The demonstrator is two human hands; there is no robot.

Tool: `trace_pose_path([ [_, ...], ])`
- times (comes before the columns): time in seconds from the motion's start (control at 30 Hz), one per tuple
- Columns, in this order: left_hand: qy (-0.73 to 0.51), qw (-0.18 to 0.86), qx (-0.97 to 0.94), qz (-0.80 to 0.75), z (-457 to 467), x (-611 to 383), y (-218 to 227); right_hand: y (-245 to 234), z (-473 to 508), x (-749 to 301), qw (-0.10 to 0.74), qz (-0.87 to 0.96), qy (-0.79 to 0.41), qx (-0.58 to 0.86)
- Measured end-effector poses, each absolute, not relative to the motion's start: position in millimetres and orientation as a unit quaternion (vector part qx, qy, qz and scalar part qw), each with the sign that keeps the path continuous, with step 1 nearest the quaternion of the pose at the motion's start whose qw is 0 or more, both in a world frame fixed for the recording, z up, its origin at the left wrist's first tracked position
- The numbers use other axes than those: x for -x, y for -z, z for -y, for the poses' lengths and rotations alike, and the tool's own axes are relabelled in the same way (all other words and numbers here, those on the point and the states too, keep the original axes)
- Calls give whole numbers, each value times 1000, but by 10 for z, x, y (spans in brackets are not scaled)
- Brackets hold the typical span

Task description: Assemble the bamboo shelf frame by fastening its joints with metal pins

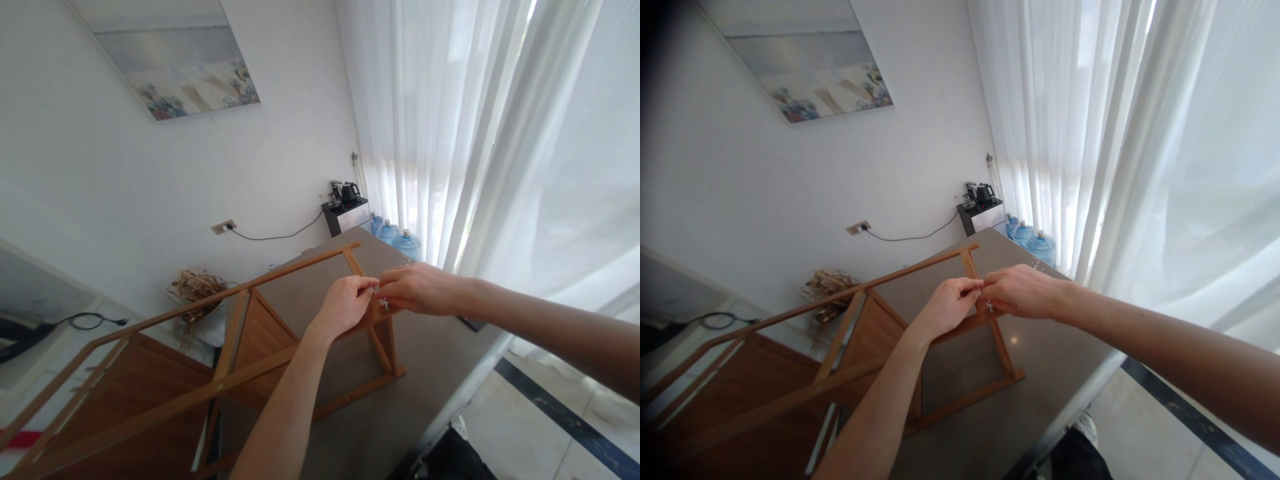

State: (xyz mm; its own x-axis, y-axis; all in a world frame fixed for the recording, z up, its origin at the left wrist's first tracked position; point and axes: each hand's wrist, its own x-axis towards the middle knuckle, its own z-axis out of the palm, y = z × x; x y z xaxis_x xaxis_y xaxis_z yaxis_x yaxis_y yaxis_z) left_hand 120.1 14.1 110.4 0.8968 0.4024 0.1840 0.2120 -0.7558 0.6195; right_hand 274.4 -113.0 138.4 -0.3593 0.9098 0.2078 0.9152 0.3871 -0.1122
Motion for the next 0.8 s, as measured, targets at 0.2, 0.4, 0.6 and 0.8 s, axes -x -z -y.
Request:
trace_pose_path([
  [0.2,-181,283,-919,-204,-83,-1108,-1156,-1551,1135,-2596,32,778,25,627],
  [0.4,-190,264,-918,-226,86,-899,-1196,-1658,1077,-2451,-4,677,-53,734],
  [0.6,-171,224,-936,-213,375,-820,-1215,-1657,923,-2547,33,597,-332,730],
  [0.8,-176,158,-952,-196,581,-940,-1136,-1582,935,-2608,129,549,-426,707],
])
